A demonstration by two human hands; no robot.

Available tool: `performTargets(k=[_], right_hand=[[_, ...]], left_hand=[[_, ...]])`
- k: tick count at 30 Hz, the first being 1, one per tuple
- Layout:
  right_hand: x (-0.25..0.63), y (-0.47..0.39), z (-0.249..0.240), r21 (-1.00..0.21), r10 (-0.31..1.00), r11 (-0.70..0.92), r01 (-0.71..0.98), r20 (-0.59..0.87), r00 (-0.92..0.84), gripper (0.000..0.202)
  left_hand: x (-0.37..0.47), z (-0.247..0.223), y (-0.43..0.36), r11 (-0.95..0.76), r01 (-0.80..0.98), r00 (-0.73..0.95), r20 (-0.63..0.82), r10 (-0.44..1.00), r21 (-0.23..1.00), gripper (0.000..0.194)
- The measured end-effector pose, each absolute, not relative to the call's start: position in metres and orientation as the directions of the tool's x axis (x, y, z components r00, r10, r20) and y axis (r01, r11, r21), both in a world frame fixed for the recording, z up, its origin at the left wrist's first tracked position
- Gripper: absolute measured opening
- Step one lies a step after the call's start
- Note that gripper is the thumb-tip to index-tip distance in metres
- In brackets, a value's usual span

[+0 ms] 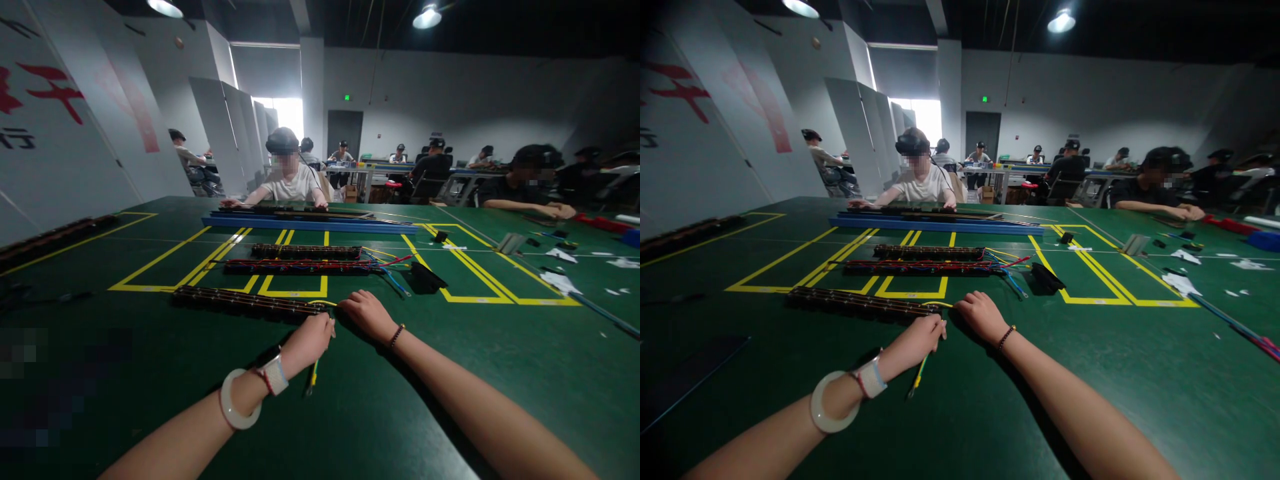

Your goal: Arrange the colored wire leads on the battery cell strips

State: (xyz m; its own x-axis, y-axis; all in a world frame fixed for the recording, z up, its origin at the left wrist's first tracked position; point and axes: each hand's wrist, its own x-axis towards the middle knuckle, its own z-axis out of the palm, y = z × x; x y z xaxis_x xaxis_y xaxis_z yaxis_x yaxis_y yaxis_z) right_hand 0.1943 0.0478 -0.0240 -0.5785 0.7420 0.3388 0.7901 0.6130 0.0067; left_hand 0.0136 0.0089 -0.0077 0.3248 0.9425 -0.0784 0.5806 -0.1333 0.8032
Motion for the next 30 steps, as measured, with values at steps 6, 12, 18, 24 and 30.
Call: performTargets(k=[6,12,18,24,30], right_hand=[[0.193,0.045,-0.02,-0.019,0.75,0.614,0.789,0.325,-0.576,0.025],[0.193,0.046,-0.022,-0.036,0.754,0.611,0.791,0.329,-0.568,0.025],[0.19,0.041,-0.019,-0.171,0.769,0.601,0.78,0.388,-0.508,0.027],[0.181,0.031,-0.012,-0.292,0.789,0.604,0.742,0.351,-0.504,0.06],[0.18,0.041,-0.013,-0.516,0.897,0.42,0.746,0.113,-0.427,0.03]], left_hand=[[0.011,-0.019,-0.002,-0.227,0.539,0.166,0.162,0.973,0.811,0.015],[0.014,-0.015,-0.004,-0.286,0.731,0.218,0.185,0.958,0.62,0.026],[0.019,-0.011,-0.013,-0.498,0.576,0.396,0.311,0.864,0.649,0.032],[0.022,-0.006,-0.021,-0.475,0.382,0.481,0.268,0.835,0.793,0.031],[0.027,-0.006,-0.016,-0.024,0.261,0.529,-0.123,0.84,0.965,0.042]])
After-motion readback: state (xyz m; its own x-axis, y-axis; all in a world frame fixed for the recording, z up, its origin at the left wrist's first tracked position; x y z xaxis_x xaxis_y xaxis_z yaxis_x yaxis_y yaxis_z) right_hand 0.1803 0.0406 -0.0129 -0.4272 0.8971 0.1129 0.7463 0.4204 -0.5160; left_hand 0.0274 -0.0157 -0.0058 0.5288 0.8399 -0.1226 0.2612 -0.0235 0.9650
